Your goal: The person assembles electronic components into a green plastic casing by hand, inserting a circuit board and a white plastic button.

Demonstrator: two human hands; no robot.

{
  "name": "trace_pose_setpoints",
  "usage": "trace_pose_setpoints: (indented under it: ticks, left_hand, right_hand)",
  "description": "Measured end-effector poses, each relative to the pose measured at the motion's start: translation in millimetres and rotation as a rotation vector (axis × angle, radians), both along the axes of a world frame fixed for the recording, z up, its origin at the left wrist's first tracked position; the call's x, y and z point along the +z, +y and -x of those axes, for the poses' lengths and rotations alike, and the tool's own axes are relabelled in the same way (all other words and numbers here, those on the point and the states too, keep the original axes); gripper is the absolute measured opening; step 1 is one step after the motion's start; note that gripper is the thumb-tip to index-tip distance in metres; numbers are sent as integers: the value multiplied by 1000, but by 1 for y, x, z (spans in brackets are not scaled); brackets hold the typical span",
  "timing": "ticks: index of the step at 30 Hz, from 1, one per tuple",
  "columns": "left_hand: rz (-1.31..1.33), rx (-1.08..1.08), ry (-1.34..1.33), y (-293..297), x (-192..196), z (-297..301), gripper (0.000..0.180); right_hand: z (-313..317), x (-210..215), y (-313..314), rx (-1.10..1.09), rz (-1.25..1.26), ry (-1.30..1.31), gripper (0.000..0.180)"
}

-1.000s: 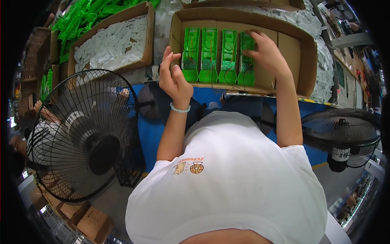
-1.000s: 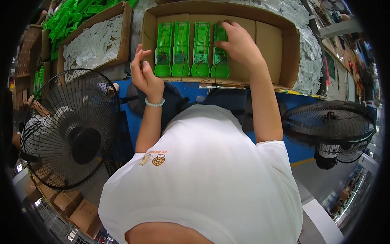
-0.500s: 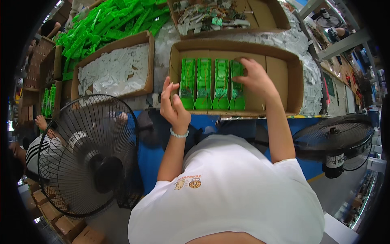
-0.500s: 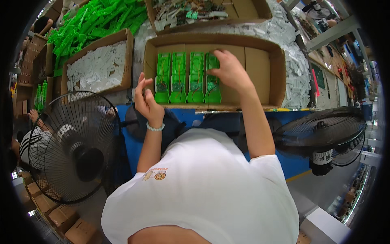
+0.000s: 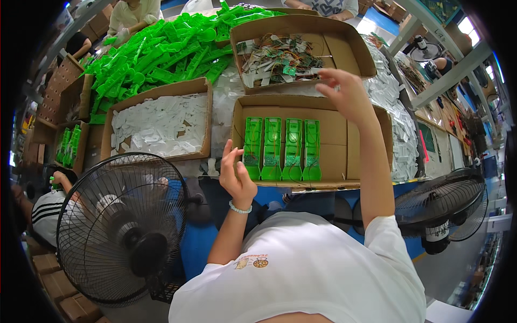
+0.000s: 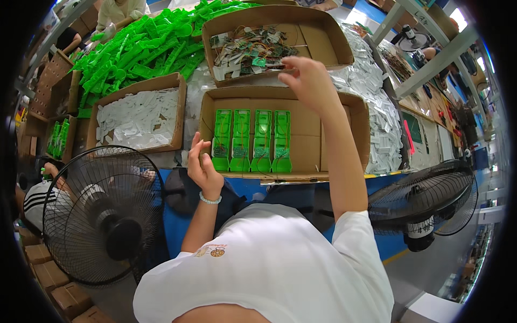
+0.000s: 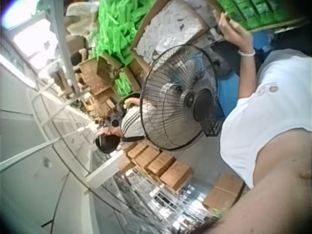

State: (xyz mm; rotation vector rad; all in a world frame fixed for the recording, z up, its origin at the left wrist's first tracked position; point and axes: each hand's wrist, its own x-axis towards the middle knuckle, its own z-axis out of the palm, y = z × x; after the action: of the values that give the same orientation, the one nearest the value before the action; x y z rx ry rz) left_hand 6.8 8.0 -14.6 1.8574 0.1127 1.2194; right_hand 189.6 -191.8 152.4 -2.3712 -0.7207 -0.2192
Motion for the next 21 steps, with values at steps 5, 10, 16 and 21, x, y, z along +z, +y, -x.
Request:
trace_pose_setpoints:
  ticks: [5,10,16,21]
  left_hand:
    - [13,30,25,1,0,-2,31]
    - [-7,25,11,-1,2,-3,29]
    - [4,8,38,0,6,2,29]
    - [-42,6,19,1,3,-1,28]
  right_hand:
    - [-67,-12,53,165,-113,-121,26]
    - [-109,-48,75,63,83,-208,27]
    - [-110,-30,66,156,-175,-10,32]
    - [-142,-30,48,68,-220,-177,24]
